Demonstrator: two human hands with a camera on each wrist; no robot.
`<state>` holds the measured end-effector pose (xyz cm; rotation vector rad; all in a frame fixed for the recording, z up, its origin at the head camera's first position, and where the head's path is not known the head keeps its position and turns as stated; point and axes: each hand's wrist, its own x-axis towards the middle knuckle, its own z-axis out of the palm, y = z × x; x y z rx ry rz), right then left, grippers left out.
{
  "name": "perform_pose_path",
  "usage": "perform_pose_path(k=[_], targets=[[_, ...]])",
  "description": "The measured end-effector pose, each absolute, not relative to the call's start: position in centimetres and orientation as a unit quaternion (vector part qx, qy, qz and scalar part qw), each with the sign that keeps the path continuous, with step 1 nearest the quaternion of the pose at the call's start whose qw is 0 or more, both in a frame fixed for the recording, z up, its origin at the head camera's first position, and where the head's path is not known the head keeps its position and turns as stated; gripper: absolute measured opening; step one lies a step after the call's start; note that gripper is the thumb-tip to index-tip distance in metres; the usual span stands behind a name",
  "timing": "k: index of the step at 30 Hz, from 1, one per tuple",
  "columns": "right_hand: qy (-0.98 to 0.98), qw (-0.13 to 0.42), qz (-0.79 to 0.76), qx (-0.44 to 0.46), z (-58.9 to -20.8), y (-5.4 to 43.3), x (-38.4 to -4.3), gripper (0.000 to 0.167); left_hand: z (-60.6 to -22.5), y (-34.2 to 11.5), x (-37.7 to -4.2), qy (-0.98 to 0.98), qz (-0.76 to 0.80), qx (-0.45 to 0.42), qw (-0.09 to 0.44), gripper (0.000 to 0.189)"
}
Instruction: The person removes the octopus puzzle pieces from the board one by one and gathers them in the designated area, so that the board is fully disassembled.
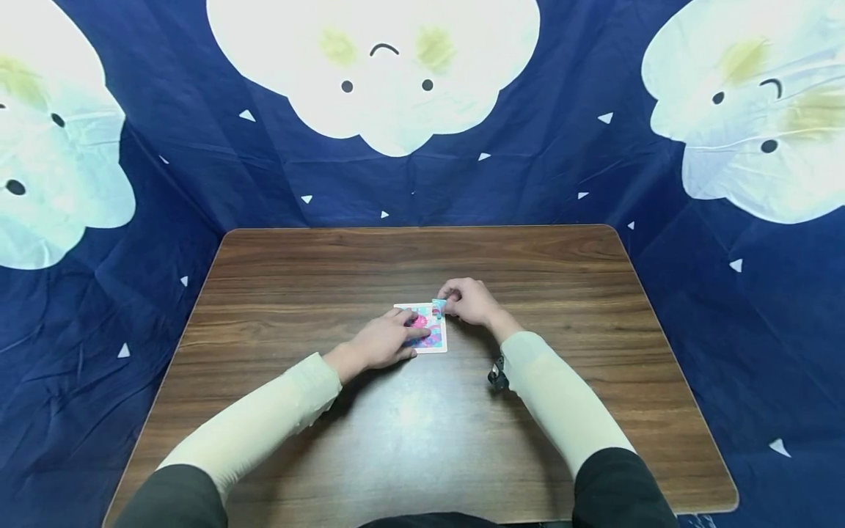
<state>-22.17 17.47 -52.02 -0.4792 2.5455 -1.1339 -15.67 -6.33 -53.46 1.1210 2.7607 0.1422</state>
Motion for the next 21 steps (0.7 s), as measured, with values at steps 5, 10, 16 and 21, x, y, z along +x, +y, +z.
perform_pose_path(k=[5,10,16,21], targets=[[0.883,0.159,-0.416,-0.147,-51.9,19.2,-22.5,0.013,-53.2,-6.3,-15.7,0.920,0.043,0.381,0.079,0.052],[0.882,0.156,-0.423,-0.133,-52.1,21.4,-22.9,0.014,-53.4,-6.4,-15.6,0.919,0.041,0.384,0.075,0.052],[0.876,0.165,-0.445,-0.084,-52.0,24.6,-23.0,0.014,-53.6,-6.5,-15.5,0.919,0.026,0.385,0.077,0.055],[0.881,0.164,-0.442,-0.041,-51.9,27.7,-22.8,0.016,-53.5,-6.4,-15.6,0.918,0.015,0.389,0.072,0.056]])
